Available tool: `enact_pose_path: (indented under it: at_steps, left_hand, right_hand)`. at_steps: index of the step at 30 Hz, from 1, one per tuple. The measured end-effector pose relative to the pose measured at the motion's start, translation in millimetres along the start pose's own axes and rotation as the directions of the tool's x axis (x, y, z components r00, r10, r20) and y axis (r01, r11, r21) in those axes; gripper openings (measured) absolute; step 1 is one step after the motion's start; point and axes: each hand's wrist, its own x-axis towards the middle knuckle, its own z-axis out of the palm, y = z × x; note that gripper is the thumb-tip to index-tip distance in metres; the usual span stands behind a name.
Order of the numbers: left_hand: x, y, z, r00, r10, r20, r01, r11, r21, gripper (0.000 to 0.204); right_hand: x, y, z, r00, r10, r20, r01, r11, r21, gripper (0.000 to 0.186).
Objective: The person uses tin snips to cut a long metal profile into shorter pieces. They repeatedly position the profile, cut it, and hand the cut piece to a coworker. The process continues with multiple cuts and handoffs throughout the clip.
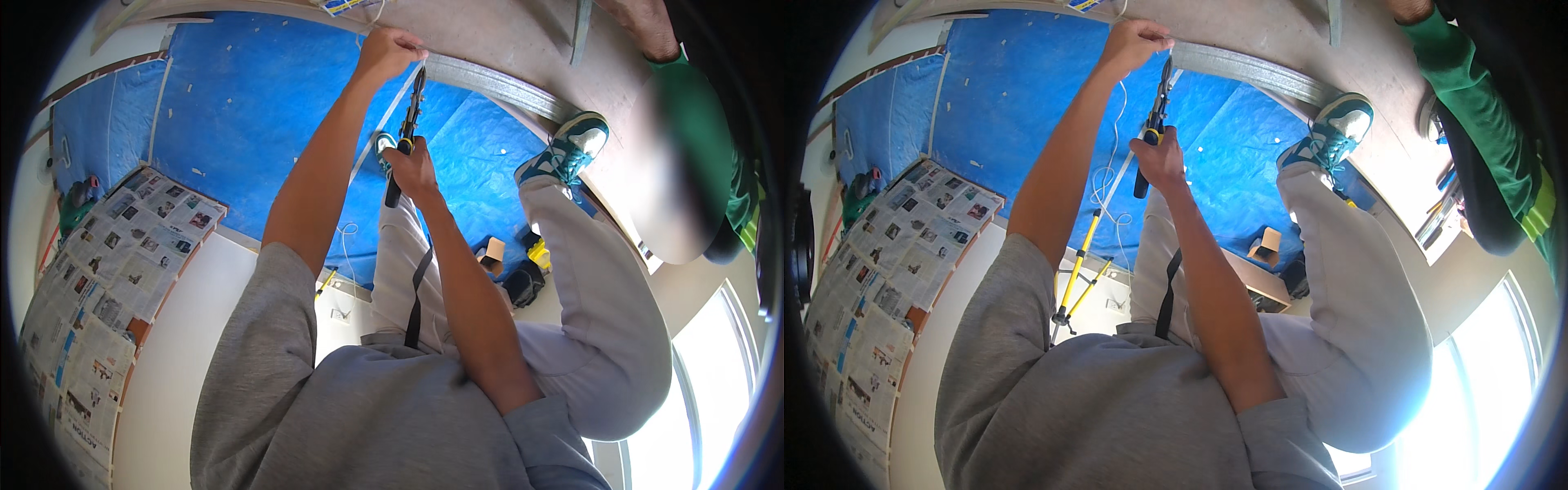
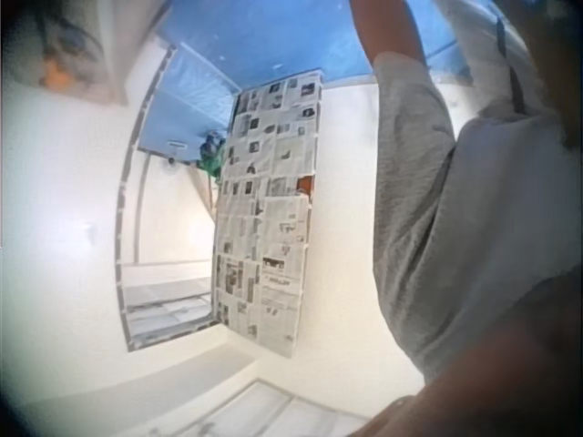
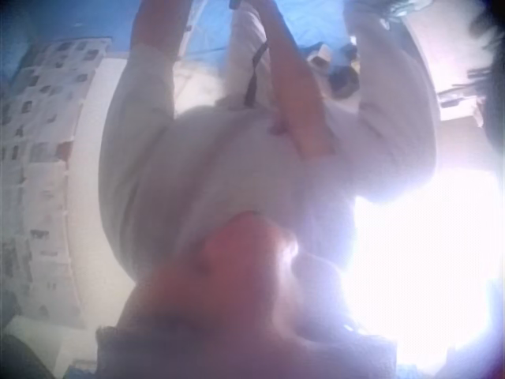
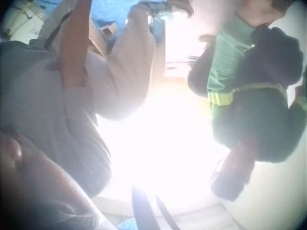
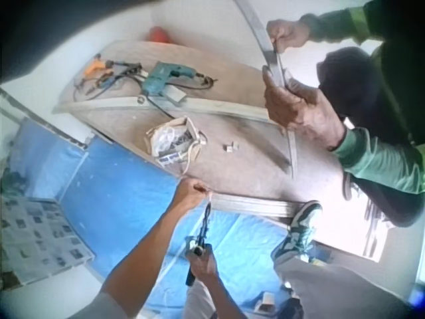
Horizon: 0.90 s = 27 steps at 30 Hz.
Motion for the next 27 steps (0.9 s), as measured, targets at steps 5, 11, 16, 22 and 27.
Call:
enact_pose_path:
  at_steps: [5,11,16,22,27]
  left_hand:
    - [16,-7,0,0.994,0.013,0.108,-0.009,0.999,-0.036,0.029]
    - [23,-13,-5,0.985,-0.021,0.17,0.022,1.0,-0.005,0.025]
    - [26,-13,-6,0.982,-0.013,0.188,0.003,0.999,0.052,0.025]
    - [26,-12,-5,0.981,0.004,0.194,-0.005,1.0,0.006,0.027]
    - [25,-12,-3,0.983,-0.057,0.175,0.054,0.998,0.021,0.027]
  right_hand:
    - [-5,-16,-5,0.994,0.109,-0.017,-0.107,0.987,0.117,0.047]
    - [5,-5,-12,0.992,0.126,0.028,-0.129,0.971,0.201,0.043]
    - [1,-8,-13,0.991,0.132,-0.026,-0.129,0.987,0.097,0.046]
    - [1,-9,-15,0.993,0.109,-0.05,-0.105,0.991,0.082,0.047]
    - [9,0,-14,0.984,0.178,0.004,-0.178,0.979,0.101,0.042]
